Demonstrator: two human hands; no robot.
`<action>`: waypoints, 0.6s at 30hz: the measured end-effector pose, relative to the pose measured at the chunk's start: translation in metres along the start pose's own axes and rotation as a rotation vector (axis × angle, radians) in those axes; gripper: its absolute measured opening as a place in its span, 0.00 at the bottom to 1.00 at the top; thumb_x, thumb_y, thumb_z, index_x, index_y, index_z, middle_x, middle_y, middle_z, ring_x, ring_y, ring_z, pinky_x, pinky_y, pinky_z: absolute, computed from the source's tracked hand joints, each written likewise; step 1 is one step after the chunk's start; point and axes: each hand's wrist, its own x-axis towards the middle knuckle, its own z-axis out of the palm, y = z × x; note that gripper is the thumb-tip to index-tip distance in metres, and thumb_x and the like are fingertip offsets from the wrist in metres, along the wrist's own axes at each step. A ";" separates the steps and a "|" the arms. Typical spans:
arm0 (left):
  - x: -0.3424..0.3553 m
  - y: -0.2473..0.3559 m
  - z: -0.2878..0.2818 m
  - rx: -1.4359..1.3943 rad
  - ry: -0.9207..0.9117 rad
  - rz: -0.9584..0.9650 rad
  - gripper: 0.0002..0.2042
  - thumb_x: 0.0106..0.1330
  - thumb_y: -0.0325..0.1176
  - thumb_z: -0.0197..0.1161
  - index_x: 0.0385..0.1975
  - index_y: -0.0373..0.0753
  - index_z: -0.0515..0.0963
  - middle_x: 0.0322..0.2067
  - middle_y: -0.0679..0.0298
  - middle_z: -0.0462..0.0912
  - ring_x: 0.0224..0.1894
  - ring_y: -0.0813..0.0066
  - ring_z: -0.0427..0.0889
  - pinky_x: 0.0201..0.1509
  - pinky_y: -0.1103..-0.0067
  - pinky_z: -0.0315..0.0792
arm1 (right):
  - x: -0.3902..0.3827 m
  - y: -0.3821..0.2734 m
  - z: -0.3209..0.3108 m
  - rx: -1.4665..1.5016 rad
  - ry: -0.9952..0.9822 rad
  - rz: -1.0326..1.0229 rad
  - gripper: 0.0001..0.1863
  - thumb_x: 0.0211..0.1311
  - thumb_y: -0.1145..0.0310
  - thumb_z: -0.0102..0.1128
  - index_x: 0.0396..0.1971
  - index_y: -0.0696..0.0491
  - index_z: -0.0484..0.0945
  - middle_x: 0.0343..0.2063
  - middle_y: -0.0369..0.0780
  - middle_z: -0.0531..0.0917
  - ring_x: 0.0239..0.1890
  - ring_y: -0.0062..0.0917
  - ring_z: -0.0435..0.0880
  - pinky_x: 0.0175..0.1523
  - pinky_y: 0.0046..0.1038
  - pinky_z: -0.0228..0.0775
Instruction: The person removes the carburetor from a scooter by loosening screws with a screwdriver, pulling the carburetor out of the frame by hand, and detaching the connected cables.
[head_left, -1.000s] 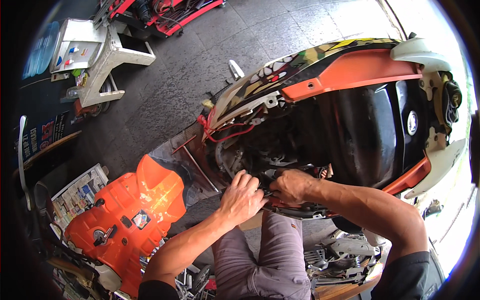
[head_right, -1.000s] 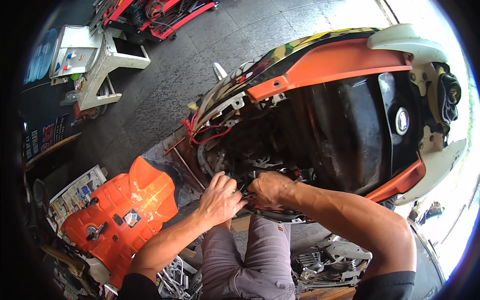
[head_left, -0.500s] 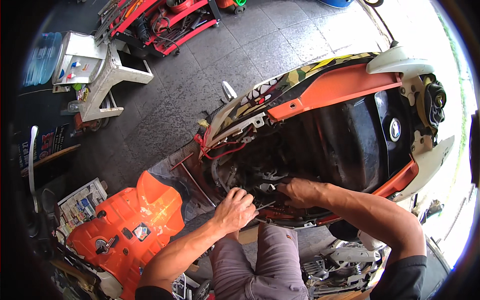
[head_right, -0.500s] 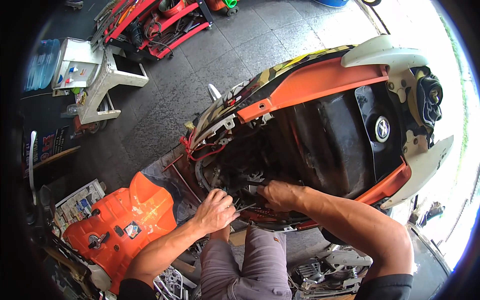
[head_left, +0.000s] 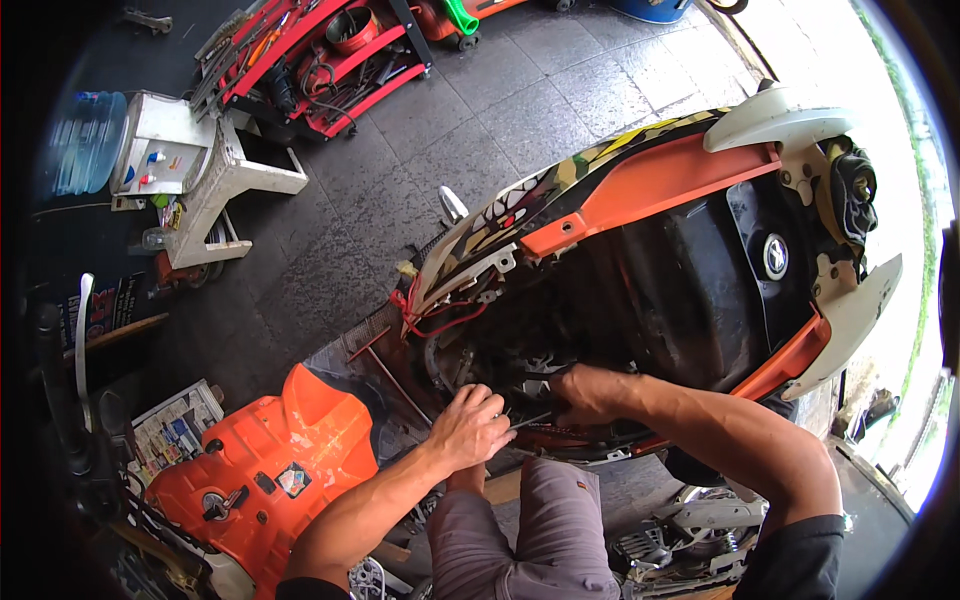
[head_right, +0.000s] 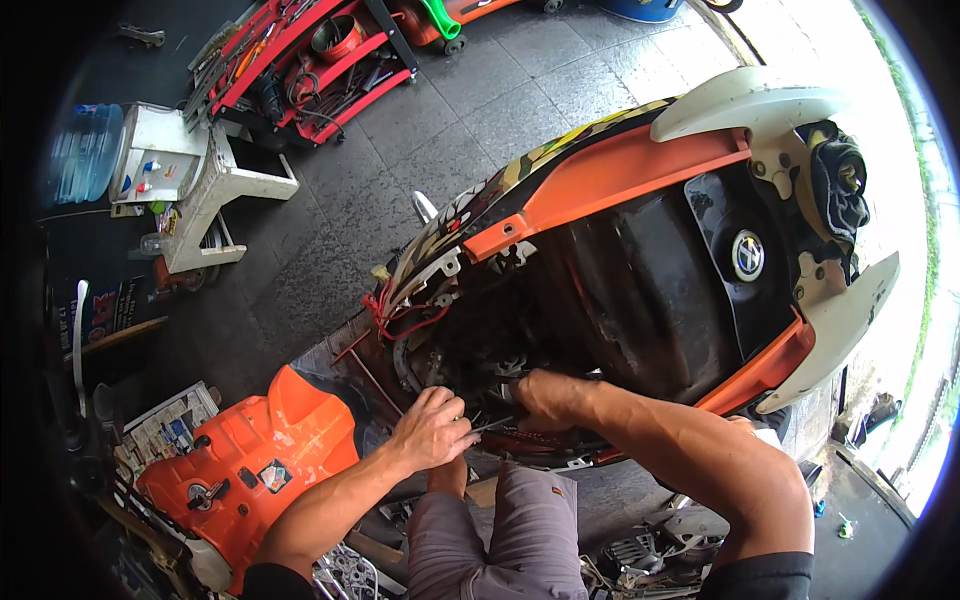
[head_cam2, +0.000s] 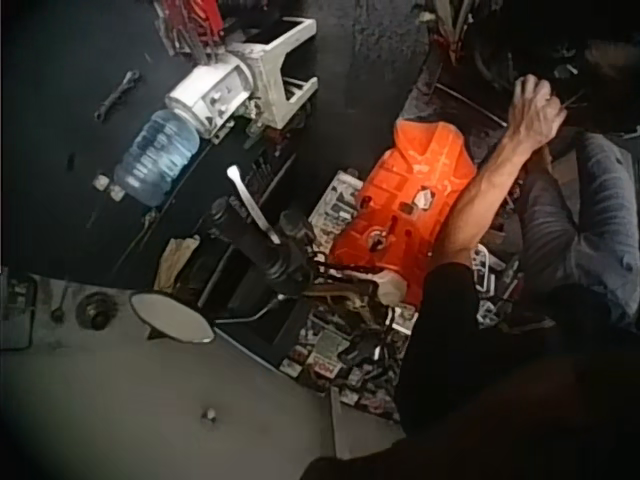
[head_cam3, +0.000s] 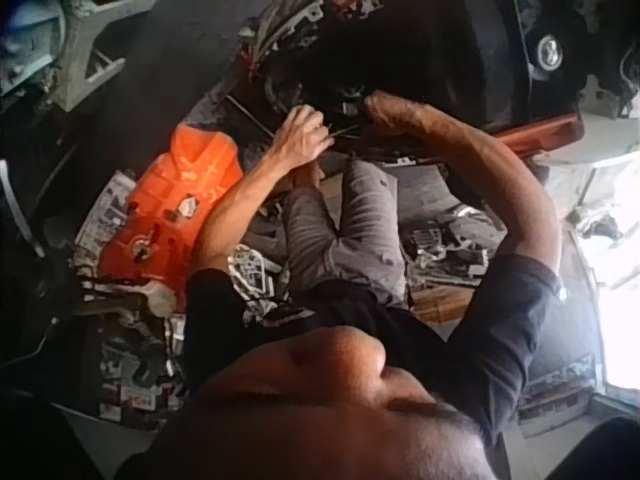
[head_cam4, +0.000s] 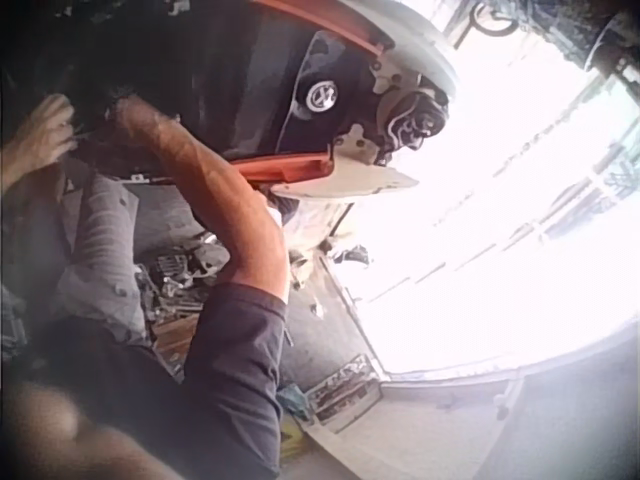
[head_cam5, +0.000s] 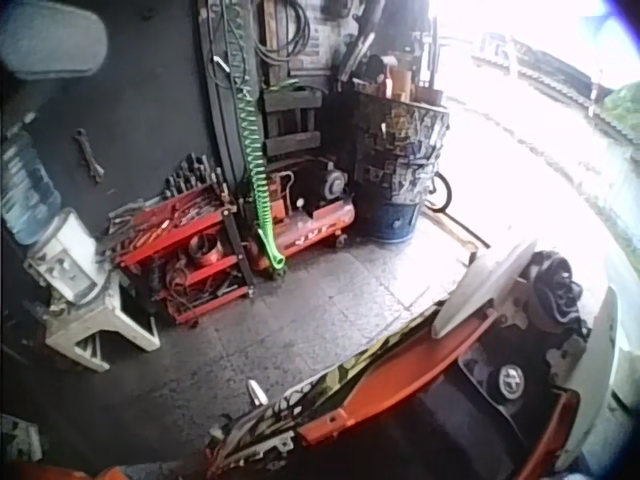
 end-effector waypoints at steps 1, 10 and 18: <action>0.000 -0.001 -0.001 -0.003 -0.009 0.000 0.11 0.56 0.41 0.72 0.24 0.40 0.84 0.33 0.62 0.77 0.45 0.60 0.75 0.55 0.64 0.71 | -0.004 -0.005 -0.002 -0.020 0.041 -0.005 0.24 0.61 0.60 0.68 0.46 0.64 0.72 0.35 0.57 0.85 0.43 0.54 0.85 0.49 0.47 0.77; 0.006 -0.001 -0.004 -0.053 -0.021 -0.008 0.11 0.54 0.39 0.74 0.23 0.38 0.83 0.32 0.61 0.77 0.45 0.59 0.76 0.55 0.64 0.72 | -0.008 0.001 0.004 0.015 -0.021 0.102 0.29 0.59 0.60 0.70 0.52 0.65 0.73 0.36 0.57 0.86 0.46 0.51 0.86 0.51 0.45 0.79; 0.006 -0.003 -0.006 -0.046 -0.014 -0.001 0.11 0.54 0.39 0.74 0.22 0.37 0.83 0.31 0.61 0.76 0.43 0.59 0.76 0.54 0.64 0.72 | -0.003 -0.004 0.015 -0.047 0.181 0.024 0.27 0.63 0.55 0.65 0.52 0.62 0.74 0.41 0.56 0.86 0.46 0.50 0.86 0.51 0.46 0.79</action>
